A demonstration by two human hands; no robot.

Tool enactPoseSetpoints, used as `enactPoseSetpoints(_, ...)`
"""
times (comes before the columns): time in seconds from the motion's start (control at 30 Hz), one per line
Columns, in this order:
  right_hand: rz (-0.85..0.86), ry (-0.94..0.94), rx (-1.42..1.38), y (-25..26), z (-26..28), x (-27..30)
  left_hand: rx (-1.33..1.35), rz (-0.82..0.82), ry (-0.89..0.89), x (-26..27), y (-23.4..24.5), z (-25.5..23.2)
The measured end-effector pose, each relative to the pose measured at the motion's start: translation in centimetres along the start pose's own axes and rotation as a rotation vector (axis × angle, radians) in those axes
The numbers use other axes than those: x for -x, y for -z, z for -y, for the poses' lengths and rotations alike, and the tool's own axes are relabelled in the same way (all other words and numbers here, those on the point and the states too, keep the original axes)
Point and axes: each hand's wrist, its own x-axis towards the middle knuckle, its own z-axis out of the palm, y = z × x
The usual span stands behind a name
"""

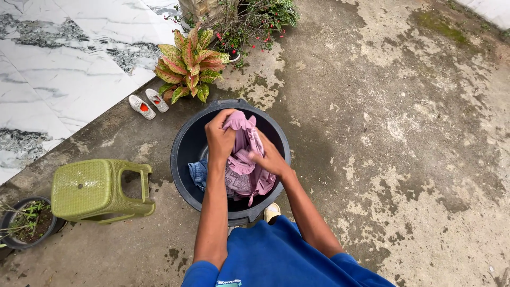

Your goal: Hanging clothes on a drying rack using hangers.

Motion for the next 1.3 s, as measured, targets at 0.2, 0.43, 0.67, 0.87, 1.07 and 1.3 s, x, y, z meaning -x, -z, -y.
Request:
enactPoseSetpoints(0.2, 0.098, -0.217, 0.152, -4.5, -3.9, 0.8, 0.146, 0.326, -0.030, 1.5, -2.0, -0.9)
enactPoseSetpoints(0.43, -0.280, -0.211, -0.293, -5.2, -7.6, 0.4, -0.092, 0.449, 0.129, 3.0, 0.6, 1.4)
enactPoseSetpoints(0.67, -0.526, -0.309, -0.509, -1.7, -4.0, -1.9, 0.234, 0.415, 0.481, 9.3, 0.0, 13.3)
enactPoseSetpoints(0.87, -0.401, -0.267, -0.799, -0.3, -0.7, -1.9, 0.384, 0.245, 0.425, 8.2, 0.3, 15.5)
enactPoseSetpoints(1.07, -0.002, -0.103, -0.549, 0.5, -2.4, -0.7, 0.584, 0.151, 0.293, 3.8, 1.7, 8.8)
enactPoseSetpoints(1.3, -0.179, -0.101, -0.352, -3.6, -2.5, -1.3, 0.699, 0.170, 0.183, 2.2, 0.5, 9.3)
